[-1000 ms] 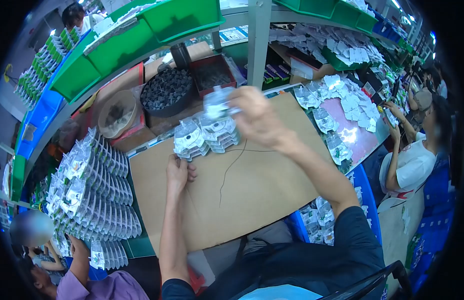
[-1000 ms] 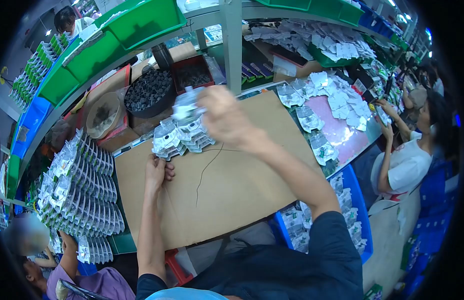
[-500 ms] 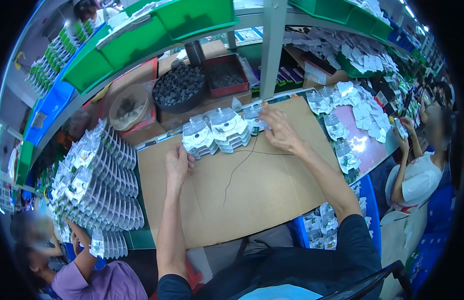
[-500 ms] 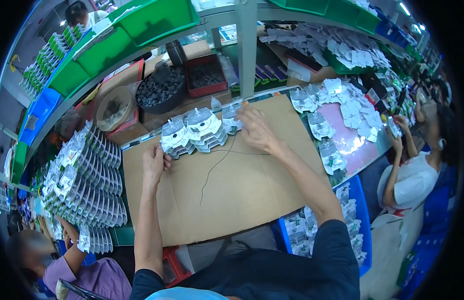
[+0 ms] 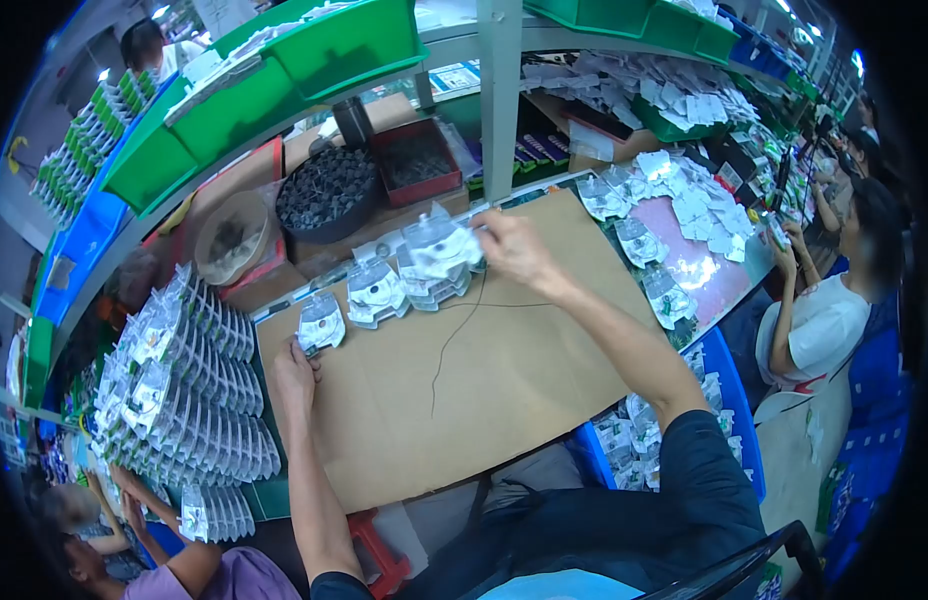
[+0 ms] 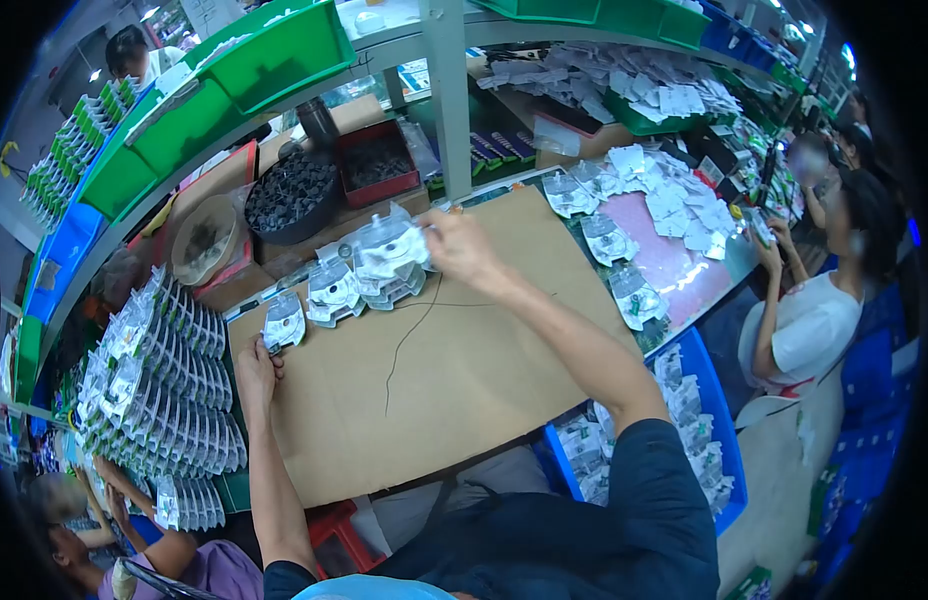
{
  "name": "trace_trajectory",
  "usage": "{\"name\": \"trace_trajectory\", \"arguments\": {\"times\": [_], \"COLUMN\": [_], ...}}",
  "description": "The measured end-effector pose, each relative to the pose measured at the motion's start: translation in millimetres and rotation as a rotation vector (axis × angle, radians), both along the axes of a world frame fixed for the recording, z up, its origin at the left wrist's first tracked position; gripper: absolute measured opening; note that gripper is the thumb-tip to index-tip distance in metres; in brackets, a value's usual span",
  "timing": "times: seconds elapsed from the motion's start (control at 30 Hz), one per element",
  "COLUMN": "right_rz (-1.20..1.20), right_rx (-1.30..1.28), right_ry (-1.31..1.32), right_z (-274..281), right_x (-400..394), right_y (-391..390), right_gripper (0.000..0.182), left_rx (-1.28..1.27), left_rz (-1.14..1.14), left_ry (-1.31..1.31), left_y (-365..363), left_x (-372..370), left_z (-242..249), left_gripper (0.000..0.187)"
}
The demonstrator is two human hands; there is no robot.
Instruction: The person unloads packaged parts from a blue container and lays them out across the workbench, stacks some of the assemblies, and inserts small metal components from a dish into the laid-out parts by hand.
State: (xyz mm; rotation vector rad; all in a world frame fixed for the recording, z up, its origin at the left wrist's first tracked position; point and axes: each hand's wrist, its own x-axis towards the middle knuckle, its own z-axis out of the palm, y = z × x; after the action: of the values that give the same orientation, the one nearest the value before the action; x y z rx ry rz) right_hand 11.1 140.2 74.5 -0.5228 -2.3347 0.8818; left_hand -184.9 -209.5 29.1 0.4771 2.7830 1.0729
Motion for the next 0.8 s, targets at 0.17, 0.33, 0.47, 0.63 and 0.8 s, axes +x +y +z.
{"name": "trace_trajectory", "arguments": {"times": [0.17, 0.33, 0.47, 0.63, 0.8], "right_rz": [-0.209, -0.278, -0.327, -0.274, -0.159], "right_rx": [0.122, 0.207, 0.237, 0.264, 0.072], "right_ry": [-0.091, -0.199, -0.345, -0.214, -0.293], "right_z": [1, -39, -62, -34, -28], "right_x": [62, 73, 72, 61, 22], "right_y": [72, 105, 119, 70, 9], "right_gripper": [0.020, 0.020, 0.022, 0.033, 0.038], "left_rx": [-0.191, 0.249, 0.349, 0.421, 0.100], "left_rz": [-0.047, -0.134, -0.058, -0.023, 0.165], "left_ry": [0.282, -0.317, -0.295, -0.165, 0.302], "left_y": [16, 69, 84, 60, -18], "left_x": [27, 35, 33, 35, 5], "left_z": [35, 1, -22, -6, 27], "left_gripper": [0.037, 0.039, 0.033, 0.025, 0.022]}}
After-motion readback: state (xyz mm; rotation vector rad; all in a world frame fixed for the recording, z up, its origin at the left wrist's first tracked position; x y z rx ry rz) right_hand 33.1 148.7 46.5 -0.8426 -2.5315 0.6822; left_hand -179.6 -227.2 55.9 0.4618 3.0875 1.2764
